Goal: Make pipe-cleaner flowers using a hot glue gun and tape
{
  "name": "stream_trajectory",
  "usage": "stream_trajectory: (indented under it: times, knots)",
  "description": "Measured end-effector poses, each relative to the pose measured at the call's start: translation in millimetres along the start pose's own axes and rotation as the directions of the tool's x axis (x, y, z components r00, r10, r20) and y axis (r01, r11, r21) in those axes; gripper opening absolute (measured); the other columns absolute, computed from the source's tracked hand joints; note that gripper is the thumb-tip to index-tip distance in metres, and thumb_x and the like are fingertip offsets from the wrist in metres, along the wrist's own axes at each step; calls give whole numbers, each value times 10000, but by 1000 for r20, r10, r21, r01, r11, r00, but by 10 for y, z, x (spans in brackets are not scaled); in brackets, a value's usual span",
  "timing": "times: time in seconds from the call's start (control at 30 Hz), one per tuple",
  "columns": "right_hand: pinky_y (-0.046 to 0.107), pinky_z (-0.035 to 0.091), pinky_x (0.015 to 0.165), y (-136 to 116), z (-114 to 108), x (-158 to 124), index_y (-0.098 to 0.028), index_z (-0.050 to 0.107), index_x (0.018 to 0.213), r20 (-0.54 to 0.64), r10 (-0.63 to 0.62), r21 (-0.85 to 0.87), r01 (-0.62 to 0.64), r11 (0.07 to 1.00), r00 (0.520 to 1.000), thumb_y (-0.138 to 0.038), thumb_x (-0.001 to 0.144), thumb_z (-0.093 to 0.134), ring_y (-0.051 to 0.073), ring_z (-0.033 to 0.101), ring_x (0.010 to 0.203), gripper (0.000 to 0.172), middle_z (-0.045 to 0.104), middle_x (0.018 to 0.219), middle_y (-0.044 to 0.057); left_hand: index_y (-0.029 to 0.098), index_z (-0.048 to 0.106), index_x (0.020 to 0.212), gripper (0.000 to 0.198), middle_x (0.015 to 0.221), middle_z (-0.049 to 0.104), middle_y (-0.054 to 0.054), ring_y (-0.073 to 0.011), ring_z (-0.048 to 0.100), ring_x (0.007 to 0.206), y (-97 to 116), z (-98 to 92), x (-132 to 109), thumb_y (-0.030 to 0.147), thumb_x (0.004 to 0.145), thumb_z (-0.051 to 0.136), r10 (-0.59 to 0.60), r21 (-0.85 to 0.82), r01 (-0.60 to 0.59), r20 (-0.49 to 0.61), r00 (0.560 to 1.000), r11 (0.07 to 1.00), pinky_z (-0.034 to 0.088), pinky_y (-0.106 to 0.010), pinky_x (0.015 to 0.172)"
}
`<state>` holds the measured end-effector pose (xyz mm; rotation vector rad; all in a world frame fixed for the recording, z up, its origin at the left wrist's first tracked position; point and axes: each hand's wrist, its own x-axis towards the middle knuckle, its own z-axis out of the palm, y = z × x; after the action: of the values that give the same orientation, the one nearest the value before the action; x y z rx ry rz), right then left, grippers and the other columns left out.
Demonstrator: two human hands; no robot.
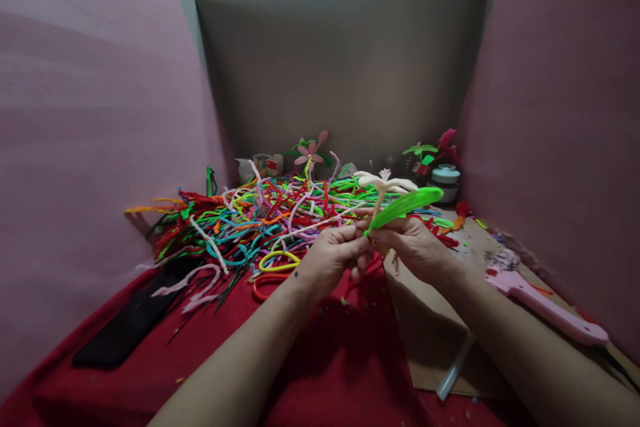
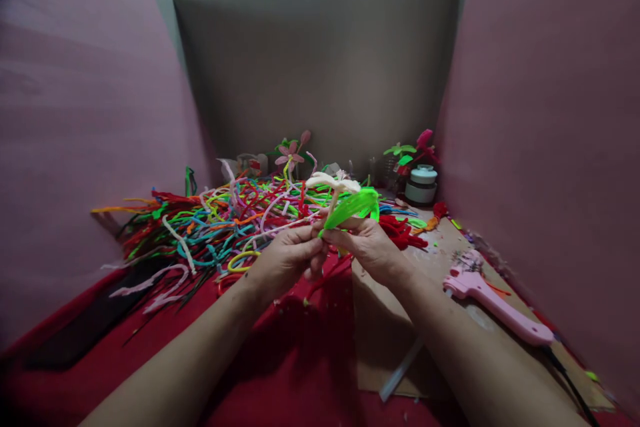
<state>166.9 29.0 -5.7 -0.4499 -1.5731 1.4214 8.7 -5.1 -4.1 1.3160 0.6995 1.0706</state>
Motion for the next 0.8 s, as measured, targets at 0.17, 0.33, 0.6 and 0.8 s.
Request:
stream_trajectory:
  times: [0.17, 0.33, 0.6, 0.8]
  knots:
    - [278, 468, 616, 36, -45, -23, -208, 707, 976, 119, 60, 6, -61, 998, 991, -321, 743, 674, 121, 567, 609, 261, 685, 821, 33, 132, 568, 695, 277, 465, 435, 60, -34, 290, 308, -12, -41, -37, 383, 691, 684, -143, -265, 226, 299, 944, 937, 279, -188, 336]
    - [322, 478, 715, 80, 43, 7, -247, 712, 908, -73, -60, 13, 61, 998, 996, -302, 727, 683, 164, 601, 722, 191, 685, 837, 12, 157, 633, 810, 179, 617, 562, 1, -89, 481, 498, -30, 43, -28, 326, 792, 577, 158, 246, -124, -124, 980, 961, 362, -206, 497]
    - [359, 476, 791, 80, 89, 17, -254, 716, 939, -70, -28, -30, 26, 999, 997, -337, 686, 716, 212, 613, 874, 266, 701, 912, 24, 171, 559, 621, 229, 478, 470, 43, -75, 416, 411, -70, 56, -4, 317, 797, 542, 239, 420, -118, -246, 939, 900, 312, -202, 448]
    - [344, 489, 777, 35, -40, 13, -266, 706, 984, 54, -4, 4, 3, 1000, 999, -291, 718, 694, 202, 621, 876, 267, 699, 926, 29, 137, 543, 669, 222, 491, 485, 52, -30, 354, 341, 21, 8, 0, 325, 735, 641, -16, -27, 15, -28, 999, 1000, 266, -173, 379]
